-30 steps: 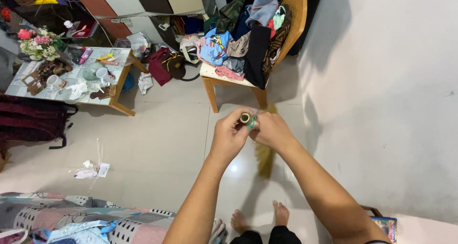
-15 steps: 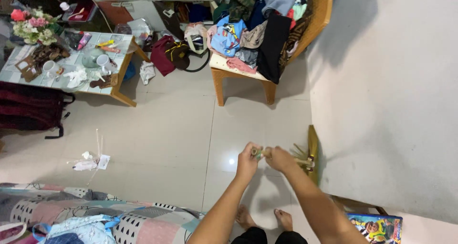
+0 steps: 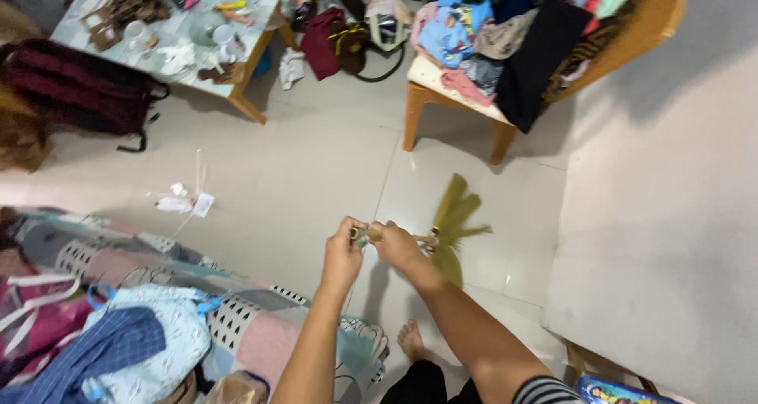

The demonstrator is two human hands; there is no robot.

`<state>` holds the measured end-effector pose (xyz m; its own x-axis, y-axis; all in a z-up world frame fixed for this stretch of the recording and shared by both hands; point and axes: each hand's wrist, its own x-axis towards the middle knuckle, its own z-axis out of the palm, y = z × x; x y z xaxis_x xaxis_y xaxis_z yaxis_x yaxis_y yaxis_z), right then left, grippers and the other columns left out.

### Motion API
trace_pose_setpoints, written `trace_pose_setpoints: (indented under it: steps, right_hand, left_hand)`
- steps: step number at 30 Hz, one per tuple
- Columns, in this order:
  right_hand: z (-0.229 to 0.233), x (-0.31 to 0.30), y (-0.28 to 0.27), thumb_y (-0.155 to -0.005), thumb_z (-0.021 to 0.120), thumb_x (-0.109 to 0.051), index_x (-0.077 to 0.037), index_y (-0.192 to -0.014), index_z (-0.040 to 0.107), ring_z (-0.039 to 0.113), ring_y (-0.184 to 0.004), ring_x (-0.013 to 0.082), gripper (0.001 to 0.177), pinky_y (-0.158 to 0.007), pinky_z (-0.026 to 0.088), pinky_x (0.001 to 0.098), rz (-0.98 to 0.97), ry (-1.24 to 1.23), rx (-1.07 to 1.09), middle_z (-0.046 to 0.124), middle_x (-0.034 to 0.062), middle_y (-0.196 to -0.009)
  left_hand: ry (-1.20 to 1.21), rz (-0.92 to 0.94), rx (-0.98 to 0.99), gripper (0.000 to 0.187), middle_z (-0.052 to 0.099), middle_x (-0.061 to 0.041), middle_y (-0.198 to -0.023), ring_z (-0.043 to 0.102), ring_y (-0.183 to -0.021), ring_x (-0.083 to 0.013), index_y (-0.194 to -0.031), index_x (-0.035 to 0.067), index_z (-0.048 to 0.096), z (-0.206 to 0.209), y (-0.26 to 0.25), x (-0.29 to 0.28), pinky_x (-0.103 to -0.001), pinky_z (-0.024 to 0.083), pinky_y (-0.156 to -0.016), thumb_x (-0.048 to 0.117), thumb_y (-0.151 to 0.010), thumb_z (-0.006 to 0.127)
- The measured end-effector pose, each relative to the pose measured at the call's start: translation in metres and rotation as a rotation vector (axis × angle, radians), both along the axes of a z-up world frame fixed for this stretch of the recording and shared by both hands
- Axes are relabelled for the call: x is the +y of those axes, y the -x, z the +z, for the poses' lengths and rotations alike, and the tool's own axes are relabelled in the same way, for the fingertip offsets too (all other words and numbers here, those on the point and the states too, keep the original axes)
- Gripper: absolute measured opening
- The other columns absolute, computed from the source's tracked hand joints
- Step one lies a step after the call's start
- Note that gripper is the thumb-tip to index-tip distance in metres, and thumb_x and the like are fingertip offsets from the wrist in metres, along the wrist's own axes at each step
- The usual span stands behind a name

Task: The recorder assembles a traditional broom by attaching the broom head to a wooden handle and then sweeps the floor.

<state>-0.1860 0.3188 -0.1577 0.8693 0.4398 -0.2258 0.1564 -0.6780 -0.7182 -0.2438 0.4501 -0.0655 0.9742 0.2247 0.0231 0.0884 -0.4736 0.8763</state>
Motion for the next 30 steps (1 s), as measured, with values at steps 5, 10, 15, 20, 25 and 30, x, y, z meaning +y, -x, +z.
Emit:
trace_pose_setpoints:
  steps: [5,10,15,20,25,30]
  right_hand:
    - [0.035,0.059,-0.008,-0.092,0.066,-0.021,-0.017,-0.116,0.062,0.068,-0.096,0.0444,0.024,-0.082,0.054,0.0525,0.107,-0.101,-0.036,0.066,0.023,-0.105]
    - [0.053,0.069,-0.016,-0.092,0.067,-0.014,-0.013,-0.113,0.06,0.067,-0.099,0.0412,0.022,-0.086,0.054,0.0499,0.172,-0.205,-0.039,0.067,0.0195,-0.105]
    - [0.065,0.029,-0.046,-0.075,0.068,-0.005,-0.009,-0.117,0.061,0.063,-0.105,0.0366,0.042,-0.089,0.053,0.0436,0.249,-0.512,-0.107,0.064,0.015,-0.114]
    - [0.148,-0.04,-0.067,-0.082,0.071,-0.01,-0.008,-0.104,0.063,0.068,-0.102,0.0317,0.024,-0.089,0.055,0.0398,0.365,-0.522,-0.147,0.07,0.0117,-0.104]
    - [0.199,-0.088,-0.092,-0.079,0.07,-0.011,-0.009,-0.099,0.067,0.067,-0.092,0.0382,0.02,-0.078,0.054,0.0445,0.4,-0.267,-0.263,0.071,0.0158,-0.096]
    - [0.216,-0.113,-0.106,-0.085,0.067,-0.017,-0.011,-0.103,0.063,0.068,-0.088,0.0403,0.02,-0.076,0.052,0.0522,0.461,-0.024,-0.257,0.071,0.0187,-0.089]
  left_hand:
    - [-0.145,0.084,-0.078,0.028,0.067,-0.018,-0.08,0.071,-0.073,-0.0277,-0.106,0.006,0.058,0.047,0.008,0.039,-0.035,0.055,-0.067,-0.013,-0.085,0.059]
    - [-0.208,0.172,-0.061,0.031,0.068,-0.02,-0.083,0.071,-0.075,-0.0342,-0.107,0.007,0.059,0.081,0.014,0.032,-0.039,0.056,-0.069,-0.014,-0.084,0.056]
    - [-0.295,0.071,-0.144,0.032,0.069,-0.021,-0.099,0.069,-0.091,-0.0423,-0.109,0.008,0.059,0.117,0.003,-0.019,-0.049,0.055,-0.076,-0.009,-0.081,0.056]
    - [-0.34,0.064,-0.219,0.033,0.069,-0.022,-0.099,0.067,-0.095,-0.0435,-0.11,0.007,0.057,0.178,-0.007,-0.08,-0.05,0.052,-0.078,-0.01,-0.082,0.054]
    - [-0.227,0.093,-0.275,0.036,0.071,-0.02,-0.093,0.07,-0.088,-0.0385,-0.111,0.008,0.064,0.232,-0.028,-0.114,-0.044,0.055,-0.076,-0.01,-0.08,0.057]
    - [0.047,0.145,-0.173,0.018,0.07,-0.012,-0.082,0.063,-0.074,-0.019,-0.107,0.005,0.061,0.193,-0.05,-0.115,-0.031,0.053,-0.069,-0.005,-0.093,0.065]
